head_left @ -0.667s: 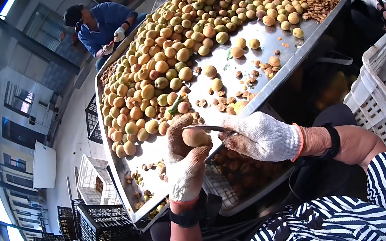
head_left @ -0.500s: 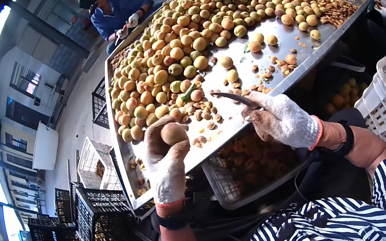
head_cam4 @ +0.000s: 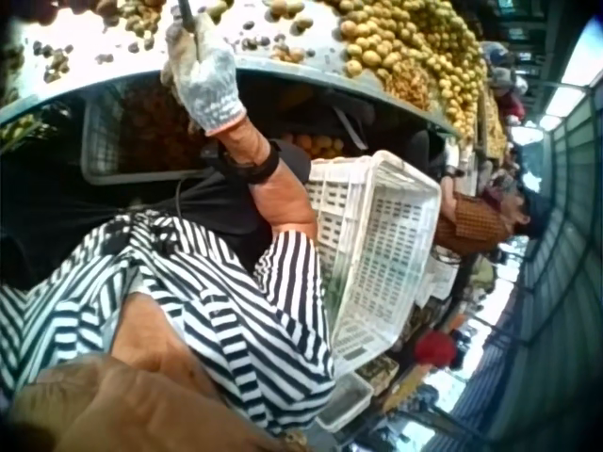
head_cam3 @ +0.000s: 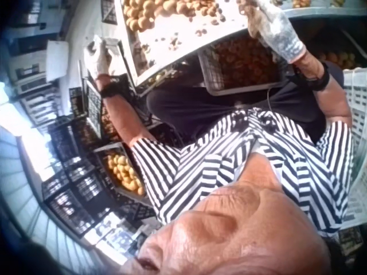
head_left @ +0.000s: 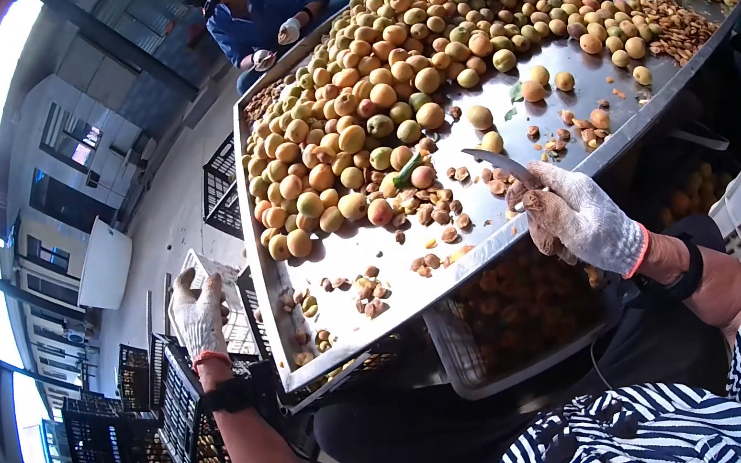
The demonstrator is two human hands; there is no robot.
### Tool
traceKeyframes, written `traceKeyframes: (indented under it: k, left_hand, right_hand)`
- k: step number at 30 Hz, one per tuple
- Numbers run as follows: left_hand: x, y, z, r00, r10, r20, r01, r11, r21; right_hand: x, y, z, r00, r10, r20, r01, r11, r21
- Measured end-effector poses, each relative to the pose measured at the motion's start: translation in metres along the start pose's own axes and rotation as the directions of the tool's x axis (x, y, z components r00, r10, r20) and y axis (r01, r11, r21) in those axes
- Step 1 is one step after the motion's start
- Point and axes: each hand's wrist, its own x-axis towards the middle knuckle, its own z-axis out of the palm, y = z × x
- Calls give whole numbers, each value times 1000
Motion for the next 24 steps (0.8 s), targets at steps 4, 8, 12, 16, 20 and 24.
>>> traceKeyframes:
  k: [4,8,12,16,20,24]
  left_hand:
    - [12,30,53,937,75,342,-97,994,49]
    - [35,20,106,868,164,469,-306,921,243]
    - [42,11,153,839,6,543,-444,583,680]
    - [40,-13,160,830,71,554,-460,648,607]
    - [25,-2,153,790,-103,604,-301,793,529]
    - [11,0,136,710,23,704,-302,913,274]
  right_hand:
    - [7,-2,-2,984,156,-86,-161,985,-59]
    - [8,11,-5,989,123,-84,-132,985,-115]
    - [1,2,-14,964,264,-3,-264,964,40]
    - [-3,-4,-17,977,212,13,-212,977,-11]
    - [0,4,-15,970,232,75,-229,972,-45]
    - [2,-2,-6,974,200,110,-195,979,-52]
